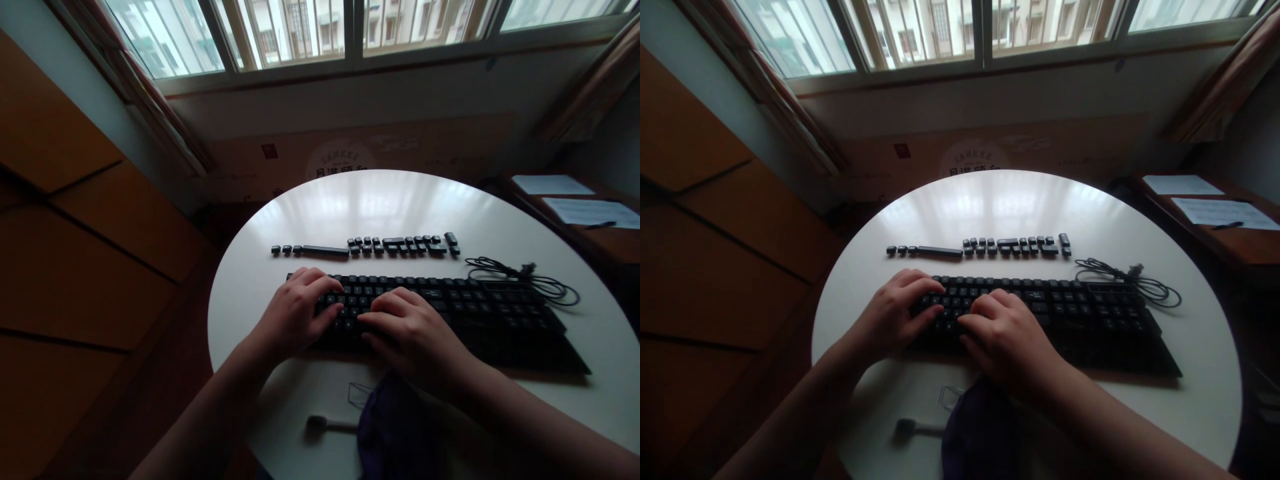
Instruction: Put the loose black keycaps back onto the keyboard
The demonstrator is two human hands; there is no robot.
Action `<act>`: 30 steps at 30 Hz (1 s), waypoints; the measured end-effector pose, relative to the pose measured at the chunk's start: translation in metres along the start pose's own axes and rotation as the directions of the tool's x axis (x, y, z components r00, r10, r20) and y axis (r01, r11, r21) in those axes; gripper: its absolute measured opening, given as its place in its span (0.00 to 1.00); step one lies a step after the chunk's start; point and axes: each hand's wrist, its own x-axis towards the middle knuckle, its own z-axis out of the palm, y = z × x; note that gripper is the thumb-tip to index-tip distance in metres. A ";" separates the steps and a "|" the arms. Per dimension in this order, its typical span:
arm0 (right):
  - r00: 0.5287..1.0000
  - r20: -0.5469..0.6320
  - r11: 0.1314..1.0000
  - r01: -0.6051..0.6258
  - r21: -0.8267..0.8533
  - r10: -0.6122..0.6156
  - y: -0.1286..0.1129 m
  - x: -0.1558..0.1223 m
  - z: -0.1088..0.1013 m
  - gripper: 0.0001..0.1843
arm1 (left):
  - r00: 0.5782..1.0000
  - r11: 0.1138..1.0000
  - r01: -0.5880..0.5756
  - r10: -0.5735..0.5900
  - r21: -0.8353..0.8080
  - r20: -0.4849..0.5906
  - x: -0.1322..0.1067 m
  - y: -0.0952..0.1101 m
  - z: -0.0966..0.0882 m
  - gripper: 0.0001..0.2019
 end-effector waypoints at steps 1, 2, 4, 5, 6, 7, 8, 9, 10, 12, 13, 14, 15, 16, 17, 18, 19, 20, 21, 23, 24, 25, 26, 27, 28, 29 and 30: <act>1.000 0.003 1.000 0.000 -0.015 0.000 0.000 0.001 0.001 0.08 | 0.999 1.000 -0.019 0.020 -0.012 0.028 -0.001 0.000 0.001 0.11; 1.000 0.003 1.000 0.003 -0.029 -0.003 0.000 0.001 0.002 0.08 | 0.997 0.999 -0.034 0.036 -0.023 0.063 -0.002 0.000 0.002 0.14; 1.000 -0.004 0.998 0.020 -0.065 -0.020 0.000 0.001 0.004 0.07 | 0.988 0.999 -0.047 0.050 -0.021 0.144 -0.005 -0.002 0.004 0.19; 1.000 -0.010 0.996 0.027 -0.086 -0.028 0.000 0.000 0.004 0.06 | 0.982 0.999 -0.049 0.049 -0.008 0.184 -0.007 -0.002 0.005 0.22; 0.999 -0.012 0.994 0.031 -0.109 -0.032 -0.001 0.000 0.005 0.06 | 0.974 0.999 -0.051 0.048 0.010 0.221 -0.008 -0.003 0.006 0.25; 0.999 -0.010 0.991 0.030 -0.132 -0.032 -0.002 0.000 0.005 0.06 | 0.966 0.998 -0.055 0.047 0.027 0.253 -0.009 -0.004 0.006 0.27; 1.000 -0.003 0.987 0.025 -0.156 -0.026 -0.004 0.000 0.005 0.05 | 0.958 0.997 -0.061 0.046 0.043 0.283 -0.010 -0.004 0.007 0.29; 1.000 0.010 0.983 0.018 -0.180 -0.017 -0.006 0.001 0.006 0.05 | 0.950 0.996 -0.066 0.046 0.055 0.310 -0.010 -0.004 0.007 0.31; 1.000 0.028 0.979 0.010 -0.204 -0.004 -0.008 0.002 0.006 0.05 | 0.941 0.996 -0.070 0.045 0.063 0.334 -0.010 -0.004 0.007 0.32; 0.998 0.066 0.968 -0.002 -0.252 0.019 -0.012 0.004 0.005 0.04 | 0.927 0.995 -0.074 0.042 0.073 0.372 -0.009 -0.004 0.005 0.35; 0.996 0.084 0.962 -0.009 -0.272 0.033 -0.015 0.005 0.005 0.04 | 0.923 0.994 -0.076 0.042 0.074 0.383 -0.008 -0.004 0.005 0.35; 0.994 0.100 0.957 -0.018 -0.288 0.049 -0.016 0.006 0.004 0.03 | 0.922 0.994 -0.079 0.046 0.072 0.385 -0.008 -0.004 0.005 0.35; 0.991 0.117 0.953 -0.029 -0.301 0.067 -0.018 0.008 0.003 0.02 | 0.922 0.994 -0.084 0.052 0.068 0.384 -0.008 -0.004 0.005 0.35; 0.987 0.135 0.949 -0.042 -0.312 0.087 -0.020 0.009 0.002 0.02 | 0.923 0.994 -0.088 0.058 0.064 0.380 -0.008 -0.004 0.005 0.35; 0.982 0.155 0.945 -0.055 -0.322 0.109 -0.021 0.011 0.001 0.02 | 0.925 0.994 -0.093 0.064 0.060 0.375 -0.009 -0.005 0.006 0.35; 0.975 0.177 0.941 -0.066 -0.332 0.131 -0.022 0.013 0.000 0.02 | 0.927 0.994 -0.095 0.067 0.057 0.368 -0.009 -0.006 0.007 0.35; 0.968 0.200 0.935 -0.074 -0.347 0.151 -0.023 0.015 -0.001 0.02 | 0.930 0.994 -0.095 0.069 0.055 0.362 -0.010 -0.007 0.008 0.35; 0.960 0.225 0.928 -0.075 -0.365 0.166 -0.024 0.017 -0.001 0.03 | 0.931 0.994 -0.093 0.068 0.054 0.358 -0.010 -0.008 0.009 0.35; 0.953 0.250 0.920 -0.065 -0.386 0.172 -0.025 0.020 -0.001 0.03 | 0.932 0.994 -0.092 0.067 0.052 0.357 -0.011 -0.009 0.010 0.36; 0.942 0.300 0.901 -0.006 -0.434 0.151 -0.027 0.024 -0.001 0.04 | 0.931 0.995 -0.089 0.065 0.050 0.360 -0.011 -0.009 0.010 0.36; 0.936 0.326 0.888 0.034 -0.459 0.133 -0.028 0.027 0.000 0.04 | 0.928 0.995 -0.088 0.064 0.050 0.367 -0.011 -0.008 0.010 0.36; 0.929 0.351 0.872 0.076 -0.483 0.113 -0.029 0.029 0.000 0.04 | 0.926 0.995 -0.086 0.061 0.049 0.373 -0.011 -0.008 0.010 0.36; 0.923 0.373 0.856 0.116 -0.504 0.095 -0.031 0.031 0.000 0.04 | 0.925 0.995 -0.082 0.058 0.048 0.377 -0.011 -0.007 0.009 0.36; 0.917 0.392 0.842 0.149 -0.519 0.079 -0.033 0.032 -0.001 0.05 | 0.924 0.996 -0.077 0.054 0.047 0.378 -0.011 -0.007 0.009 0.36; 0.911 0.407 0.833 0.175 -0.525 0.065 -0.035 0.034 -0.002 0.05 | 0.925 0.996 -0.073 0.051 0.044 0.375 -0.011 -0.007 0.008 0.36; 0.907 0.417 0.830 0.192 -0.524 0.054 -0.036 0.034 -0.002 0.06 | 0.927 0.997 -0.070 0.051 0.039 0.371 -0.011 -0.007 0.008 0.36; 0.907 0.418 0.831 0.196 -0.520 0.047 -0.037 0.034 -0.003 0.06 | 0.930 0.997 -0.069 0.052 0.035 0.363 -0.011 -0.008 0.008 0.36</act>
